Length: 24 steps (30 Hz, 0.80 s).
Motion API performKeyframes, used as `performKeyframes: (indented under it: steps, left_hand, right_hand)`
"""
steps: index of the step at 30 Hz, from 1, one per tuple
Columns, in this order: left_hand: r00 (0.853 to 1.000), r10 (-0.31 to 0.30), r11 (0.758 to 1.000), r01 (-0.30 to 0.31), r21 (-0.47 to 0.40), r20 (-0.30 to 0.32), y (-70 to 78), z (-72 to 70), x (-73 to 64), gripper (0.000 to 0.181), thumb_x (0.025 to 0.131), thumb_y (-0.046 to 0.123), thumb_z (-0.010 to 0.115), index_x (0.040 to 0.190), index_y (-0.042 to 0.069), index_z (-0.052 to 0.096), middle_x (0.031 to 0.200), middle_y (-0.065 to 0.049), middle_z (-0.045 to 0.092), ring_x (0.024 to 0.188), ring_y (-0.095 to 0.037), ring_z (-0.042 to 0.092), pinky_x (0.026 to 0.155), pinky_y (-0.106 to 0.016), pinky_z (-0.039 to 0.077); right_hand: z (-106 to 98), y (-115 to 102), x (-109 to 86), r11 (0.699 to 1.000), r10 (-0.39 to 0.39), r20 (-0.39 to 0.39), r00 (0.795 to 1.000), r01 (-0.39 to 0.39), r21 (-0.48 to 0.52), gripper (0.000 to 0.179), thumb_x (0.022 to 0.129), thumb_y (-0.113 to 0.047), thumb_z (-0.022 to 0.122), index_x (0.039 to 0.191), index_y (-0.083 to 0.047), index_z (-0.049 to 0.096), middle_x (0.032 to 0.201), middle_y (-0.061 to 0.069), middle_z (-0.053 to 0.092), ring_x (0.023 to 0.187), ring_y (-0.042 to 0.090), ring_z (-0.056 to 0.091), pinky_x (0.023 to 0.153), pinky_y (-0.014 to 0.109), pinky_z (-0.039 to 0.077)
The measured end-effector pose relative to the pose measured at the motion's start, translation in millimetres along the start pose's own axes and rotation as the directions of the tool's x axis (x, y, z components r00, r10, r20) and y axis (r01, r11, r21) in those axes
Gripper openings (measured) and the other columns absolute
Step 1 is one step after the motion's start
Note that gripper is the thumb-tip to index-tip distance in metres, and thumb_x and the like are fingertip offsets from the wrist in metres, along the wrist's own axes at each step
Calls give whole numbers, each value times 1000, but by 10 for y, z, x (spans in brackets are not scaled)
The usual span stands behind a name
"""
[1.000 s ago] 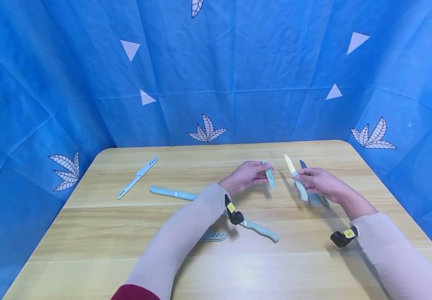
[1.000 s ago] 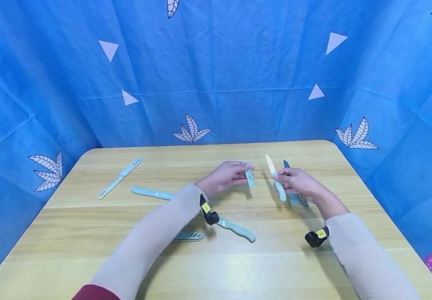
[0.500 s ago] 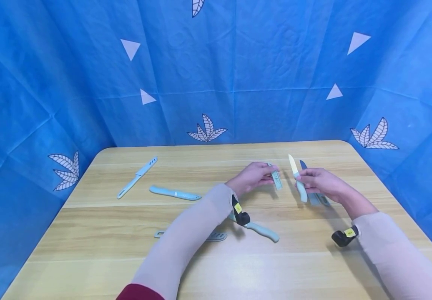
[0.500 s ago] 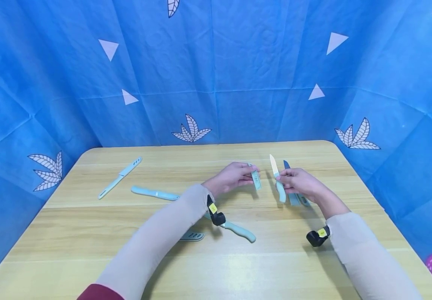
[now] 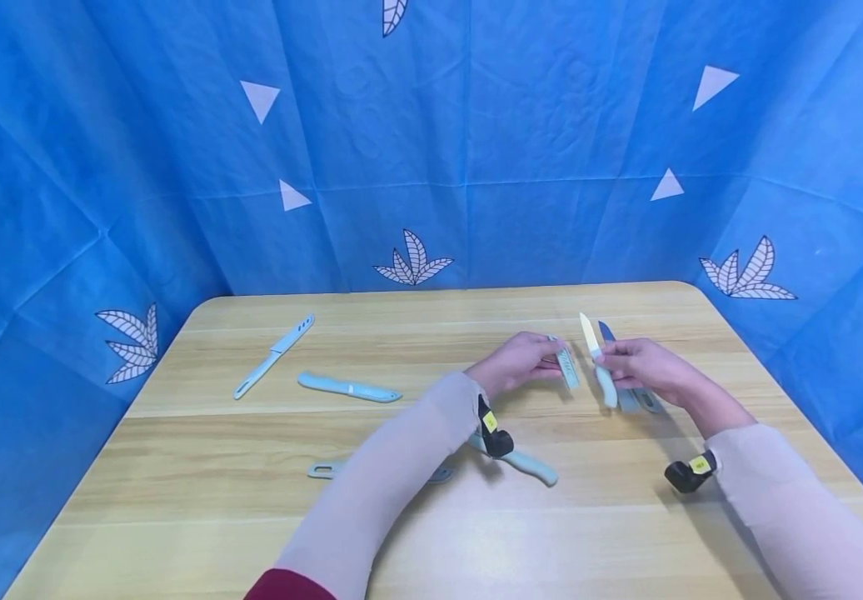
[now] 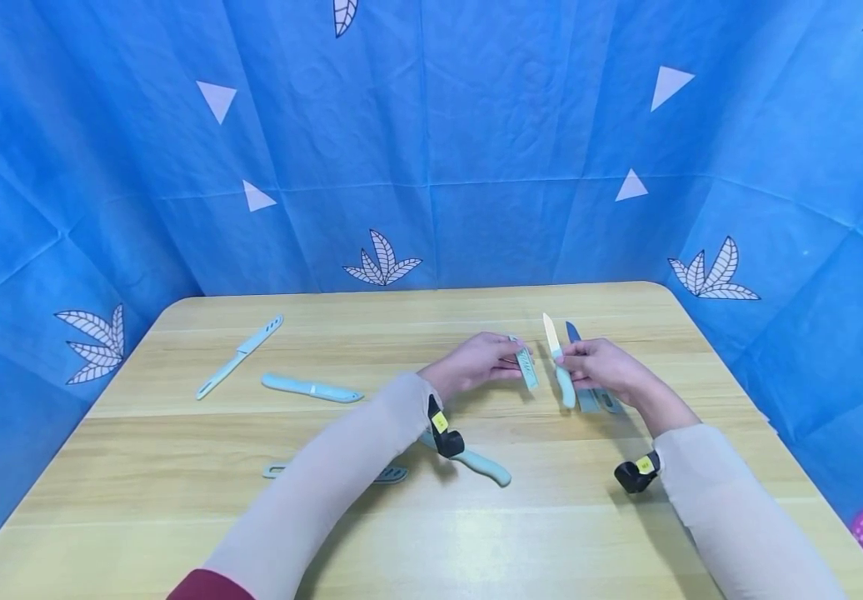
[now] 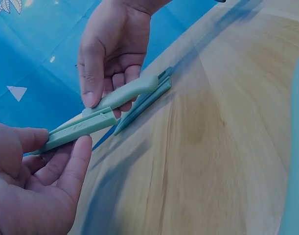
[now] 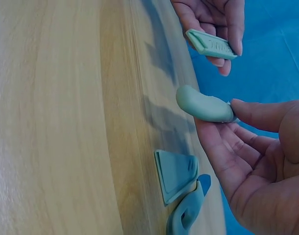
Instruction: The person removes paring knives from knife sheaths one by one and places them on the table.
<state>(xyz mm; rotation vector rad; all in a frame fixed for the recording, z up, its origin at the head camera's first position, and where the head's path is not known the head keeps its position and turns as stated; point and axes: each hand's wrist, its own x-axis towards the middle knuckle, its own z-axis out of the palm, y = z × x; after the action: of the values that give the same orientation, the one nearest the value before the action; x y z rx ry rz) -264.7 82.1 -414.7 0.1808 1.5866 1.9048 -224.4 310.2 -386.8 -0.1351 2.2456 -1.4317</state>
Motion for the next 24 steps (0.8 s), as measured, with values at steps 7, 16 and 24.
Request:
performKeyframes:
  steps: [7, 16, 24]
  left_hand:
    - [1000, -2, 999, 3, 41, -21, -46, 61, 38, 20, 100, 11, 56, 106, -5, 66, 92, -15, 69, 85, -22, 68, 85, -33, 59]
    - [998, -11, 993, 18, 114, -61, -99, 79, 106, 14, 97, 8, 60, 103, -3, 65, 90, -15, 68, 80, -22, 67, 75, -29, 61]
    - [994, -18, 983, 37, 178, -109, -133, 98, 148, 9, 95, 7, 63, 96, -1, 66, 85, -14, 68, 72, -19, 66, 69, -26, 61]
  right_hand:
    - [10, 28, 19, 1000, 14, -21, 1000, -14, -13, 38, 102, -17, 52, 123, 14, 47, 106, 14, 57, 94, 21, 60, 87, 33, 57]
    - [21, 10, 10, 999, 25, -34, 999, -26, -24, 35, 102, -13, 53, 120, 16, 51, 105, 16, 62, 93, 20, 64, 86, 35, 58]
    - [20, 16, 12, 999, 19, -28, 999, -20, -45, 40, 102, -12, 53, 127, 19, 45, 112, 22, 61, 99, 25, 64, 87, 39, 58]
